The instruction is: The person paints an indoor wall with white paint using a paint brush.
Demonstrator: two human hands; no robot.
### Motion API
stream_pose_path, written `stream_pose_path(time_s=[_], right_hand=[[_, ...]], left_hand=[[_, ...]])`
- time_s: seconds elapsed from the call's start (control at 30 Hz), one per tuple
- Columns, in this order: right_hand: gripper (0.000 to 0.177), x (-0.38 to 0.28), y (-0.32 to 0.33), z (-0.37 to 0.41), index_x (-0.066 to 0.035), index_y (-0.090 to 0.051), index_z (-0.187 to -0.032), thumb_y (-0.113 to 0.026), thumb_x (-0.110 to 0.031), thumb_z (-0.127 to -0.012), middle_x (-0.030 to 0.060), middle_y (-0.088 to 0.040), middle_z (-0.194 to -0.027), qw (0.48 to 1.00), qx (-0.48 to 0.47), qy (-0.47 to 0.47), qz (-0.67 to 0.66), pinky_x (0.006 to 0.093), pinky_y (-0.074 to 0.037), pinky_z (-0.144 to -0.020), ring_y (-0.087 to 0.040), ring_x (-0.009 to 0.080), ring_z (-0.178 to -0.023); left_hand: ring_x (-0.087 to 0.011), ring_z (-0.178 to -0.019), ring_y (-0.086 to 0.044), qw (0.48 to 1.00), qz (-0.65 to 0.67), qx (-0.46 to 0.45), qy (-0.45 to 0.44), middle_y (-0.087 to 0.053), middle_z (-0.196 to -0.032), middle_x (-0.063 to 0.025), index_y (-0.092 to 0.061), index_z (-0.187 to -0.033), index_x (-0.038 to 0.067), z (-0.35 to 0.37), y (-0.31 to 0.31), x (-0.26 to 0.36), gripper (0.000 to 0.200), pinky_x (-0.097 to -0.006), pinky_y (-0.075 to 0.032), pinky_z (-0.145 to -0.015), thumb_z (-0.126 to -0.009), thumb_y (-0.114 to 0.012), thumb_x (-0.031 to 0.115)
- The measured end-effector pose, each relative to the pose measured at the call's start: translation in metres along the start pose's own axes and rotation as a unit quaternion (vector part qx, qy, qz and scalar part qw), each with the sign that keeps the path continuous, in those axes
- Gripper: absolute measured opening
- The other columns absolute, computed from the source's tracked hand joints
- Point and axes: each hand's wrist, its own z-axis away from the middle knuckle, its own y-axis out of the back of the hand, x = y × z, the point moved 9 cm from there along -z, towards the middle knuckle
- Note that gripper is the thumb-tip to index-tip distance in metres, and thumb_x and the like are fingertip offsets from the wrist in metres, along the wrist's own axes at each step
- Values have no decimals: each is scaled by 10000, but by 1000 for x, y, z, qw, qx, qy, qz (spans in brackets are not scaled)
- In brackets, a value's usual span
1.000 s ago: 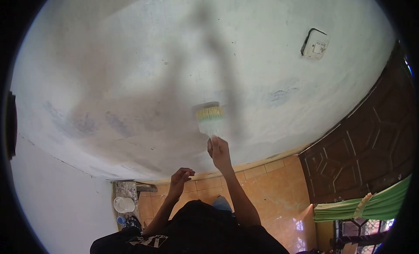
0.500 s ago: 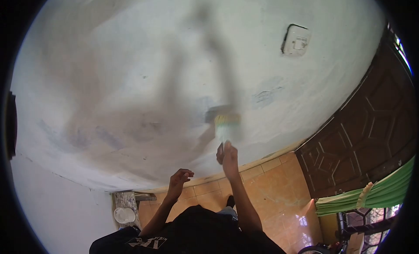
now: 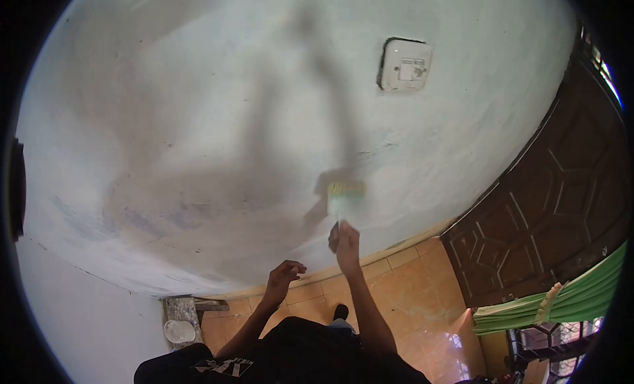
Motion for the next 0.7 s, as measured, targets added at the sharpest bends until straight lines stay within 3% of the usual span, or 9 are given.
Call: stream_pose_path(time_s=[0.13,0.2,0.27,0.33,0.37,0.4,0.5,0.6,0.7], right_hand=[[532,-21,13,-38,-132,-337,-629,-373,-495,-1017,-60,-277,-507,999,-23,-32,3,238,-175,-379,-225,48,-408],[532,22,33,-33,-139,-348,-629,-377,-508,-1011,-61,-287,-507,997,-44,-39,42,235,-177,-375,-231,44,-404],[530,110,72,-16,-149,-359,-631,-382,-524,-1003,-60,-297,-507,988,-54,-30,140,234,-180,-370,-242,43,-398],[528,136,86,14,-155,-362,-632,-389,-536,-997,-60,-298,-506,986,-68,-88,126,238,-184,-365,-256,47,-387],[528,110,71,35,-155,-359,-632,-393,-538,-995,-59,-295,-506,983,-81,-159,32,242,-185,-363,-262,50,-382],[520,97,71,36,-149,-360,-643,-402,-530,-995,-56,-288,-509,976,-73,-192,65,243,-176,-372,-258,58,-386],[507,15,60,-8,-145,-362,-658,-399,-517,-1001,-55,-283,-519,995,-82,-63,15,237,-164,-385,-244,56,-400],[511,-56,46,-46,-126,-360,-662,-388,-497,-1011,-44,-291,-522,994,-107,-20,-2,239,-170,-388,-246,56,-414],[513,-10,61,-62,-120,-361,-662,-382,-492,-1015,-43,-296,-518,991,-121,-49,7,239,-183,-385,-248,56,-414]], left_hand=[[-166,-1019,-603,1000,-10,2,0,-656,-1050,-71,-607,-1072,29,-9,-17,-3,224,-324,-477,-882,-983,-538,222],[-166,-1018,-603,1000,-5,9,-7,-657,-1052,-73,-606,-1073,29,-13,-23,-1,223,-323,-477,-881,-985,-534,221],[-166,-1017,-604,1000,1,20,-18,-657,-1052,-75,-605,-1074,30,-16,-28,3,222,-322,-478,-880,-988,-529,220],[-168,-1020,-605,999,11,41,-23,-657,-1052,-76,-603,-1077,33,-16,-30,4,223,-324,-480,-883,-991,-526,224],[-169,-1022,-606,998,14,51,-27,-657,-1051,-77,-602,-1079,34,-19,-29,6,224,-325,-481,-885,-992,-525,226],[-162,-1016,-606,997,17,66,-26,-658,-1050,-69,-604,-1075,36,-22,-27,4,216,-318,-479,-873,-991,-527,220],[-157,-1013,-606,995,21,96,-14,-657,-1046,-59,-606,-1072,41,-21,-30,-9,203,-312,-478,-863,-992,-525,209],[-171,-1030,-608,994,17,108,-10,-651,-1046,-74,-600,-1079,42,-23,-42,-9,208,-329,-484,-888,-999,-509,211],[-171,-1028,-608,992,29,122,-21,-649,-1045,-73,-602,-1073,44,-21,-55,-8,204,-326,-484,-886,-1001,-504,208]])
